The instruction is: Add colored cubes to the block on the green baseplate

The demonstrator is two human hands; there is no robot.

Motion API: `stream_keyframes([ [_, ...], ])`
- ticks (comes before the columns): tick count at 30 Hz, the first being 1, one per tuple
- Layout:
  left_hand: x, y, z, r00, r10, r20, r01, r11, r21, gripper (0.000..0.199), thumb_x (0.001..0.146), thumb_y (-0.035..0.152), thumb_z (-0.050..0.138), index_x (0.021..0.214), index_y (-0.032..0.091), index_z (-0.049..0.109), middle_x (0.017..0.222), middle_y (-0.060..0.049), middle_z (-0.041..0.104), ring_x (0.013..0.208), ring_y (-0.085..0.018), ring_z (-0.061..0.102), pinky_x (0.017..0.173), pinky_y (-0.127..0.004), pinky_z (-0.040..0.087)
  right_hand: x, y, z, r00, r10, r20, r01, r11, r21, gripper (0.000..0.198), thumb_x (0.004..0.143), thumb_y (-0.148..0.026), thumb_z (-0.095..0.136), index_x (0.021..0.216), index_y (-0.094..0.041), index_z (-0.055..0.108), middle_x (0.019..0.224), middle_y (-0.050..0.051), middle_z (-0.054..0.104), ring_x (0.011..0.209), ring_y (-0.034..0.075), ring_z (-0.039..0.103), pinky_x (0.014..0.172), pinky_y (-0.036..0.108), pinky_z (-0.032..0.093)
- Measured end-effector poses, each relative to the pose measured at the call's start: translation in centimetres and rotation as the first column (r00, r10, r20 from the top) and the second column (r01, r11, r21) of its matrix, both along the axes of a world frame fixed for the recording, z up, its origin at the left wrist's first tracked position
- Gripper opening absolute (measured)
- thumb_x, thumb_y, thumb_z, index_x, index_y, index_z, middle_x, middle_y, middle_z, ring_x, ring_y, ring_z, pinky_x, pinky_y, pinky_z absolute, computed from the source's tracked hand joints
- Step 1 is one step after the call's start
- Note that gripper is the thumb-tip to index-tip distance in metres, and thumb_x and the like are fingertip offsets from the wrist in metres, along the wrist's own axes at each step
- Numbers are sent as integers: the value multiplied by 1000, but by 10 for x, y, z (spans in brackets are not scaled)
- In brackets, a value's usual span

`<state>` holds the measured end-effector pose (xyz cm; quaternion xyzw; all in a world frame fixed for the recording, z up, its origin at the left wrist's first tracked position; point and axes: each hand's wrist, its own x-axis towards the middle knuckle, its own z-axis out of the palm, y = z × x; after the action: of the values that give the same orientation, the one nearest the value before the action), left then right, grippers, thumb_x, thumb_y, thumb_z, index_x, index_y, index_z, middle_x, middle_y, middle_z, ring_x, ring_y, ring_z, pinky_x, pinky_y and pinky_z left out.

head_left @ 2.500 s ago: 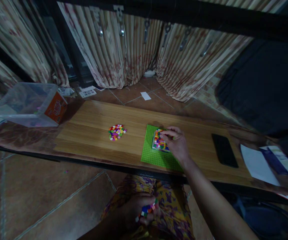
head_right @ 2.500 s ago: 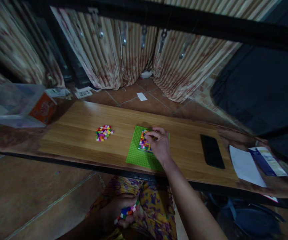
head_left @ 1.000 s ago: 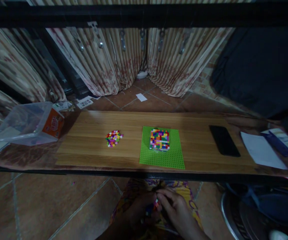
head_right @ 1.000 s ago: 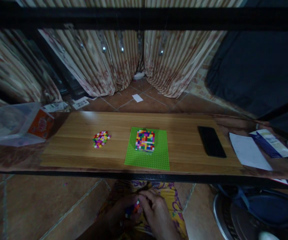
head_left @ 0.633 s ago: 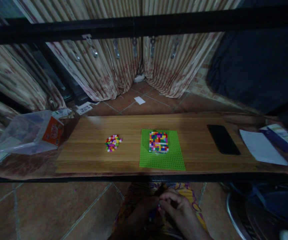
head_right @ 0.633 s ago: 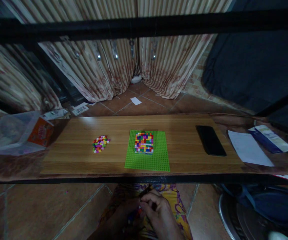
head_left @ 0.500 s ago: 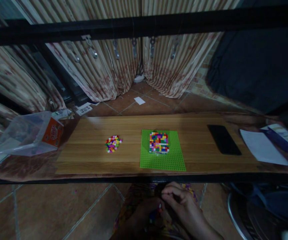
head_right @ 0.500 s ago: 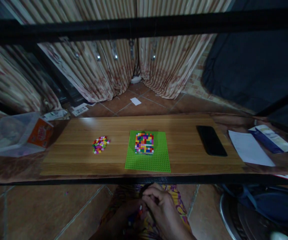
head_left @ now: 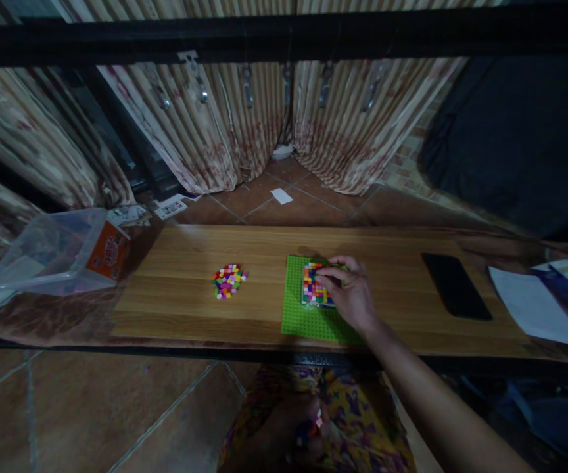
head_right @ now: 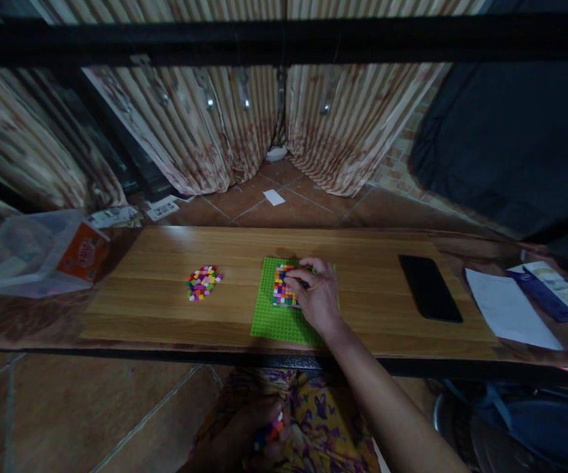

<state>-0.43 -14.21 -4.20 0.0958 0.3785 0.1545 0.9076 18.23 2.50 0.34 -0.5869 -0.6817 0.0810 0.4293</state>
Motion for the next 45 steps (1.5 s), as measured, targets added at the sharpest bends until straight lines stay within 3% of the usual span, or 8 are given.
stream_keyframes([
  [11, 2, 7, 5, 997, -25, 68, 28, 999, -34, 43, 65, 52, 71, 80, 16, 54, 71, -1, 50, 49, -4, 39, 41, -17, 12, -2, 8, -2, 998, 53, 38, -53, 999, 4, 11, 79, -36, 65, 79, -26, 70, 100, 4, 60, 97, 23, 55, 87, 42, 42],
  [17, 3, 11, 6, 995, -62, 81, 64, 998, -13, 45, 65, 52, 69, 82, 15, 52, 70, 0, 49, 48, -4, 38, 41, -17, 13, 1, 4, -1, 1000, 10, 27, -9, 1000, -30, 19, 76, -41, 67, 84, -25, 68, 101, 5, 61, 99, 24, 55, 90, 42, 42],
  [25, 5, 10, 14, 999, -40, 25, 40, 999, 3, 40, 69, 52, 64, 81, 15, 52, 72, 0, 49, 49, -4, 37, 39, -18, 11, 5, 9, 6, 992, 8, -125, -27, 987, -157, 28, 84, -44, 55, 100, -24, 66, 109, 7, 62, 105, 23, 55, 94, 43, 41],
  [29, 4, 10, 18, 999, -49, 16, 49, 999, 24, 40, 71, 55, 62, 79, 16, 53, 70, 0, 48, 49, -5, 36, 40, -18, 14, 1, 16, 2, 994, 41, -99, -65, 965, -254, 29, 82, -44, 57, 99, -23, 67, 102, 7, 66, 97, 22, 59, 88, 41, 44],
  [37, 4, 6, 9, 999, -40, 14, 40, 999, -8, 37, 66, 53, 67, 72, 18, 56, 68, -2, 50, 49, -7, 36, 40, -20, 14, -3, 19, -6, 978, -34, -204, -37, 941, -335, 30, 78, -45, 61, 96, -23, 69, 93, 5, 70, 83, 20, 63, 77, 36, 49],
  [45, 5, 12, 8, 996, -5, 86, 10, 998, -58, 37, 67, 47, 68, 79, 15, 54, 71, -2, 50, 49, -5, 37, 39, -18, 10, -6, 18, -10, 975, -12, -224, -54, 956, -287, 28, 79, -43, 60, 96, -22, 68, 96, 5, 68, 88, 20, 62, 82, 37, 48],
])
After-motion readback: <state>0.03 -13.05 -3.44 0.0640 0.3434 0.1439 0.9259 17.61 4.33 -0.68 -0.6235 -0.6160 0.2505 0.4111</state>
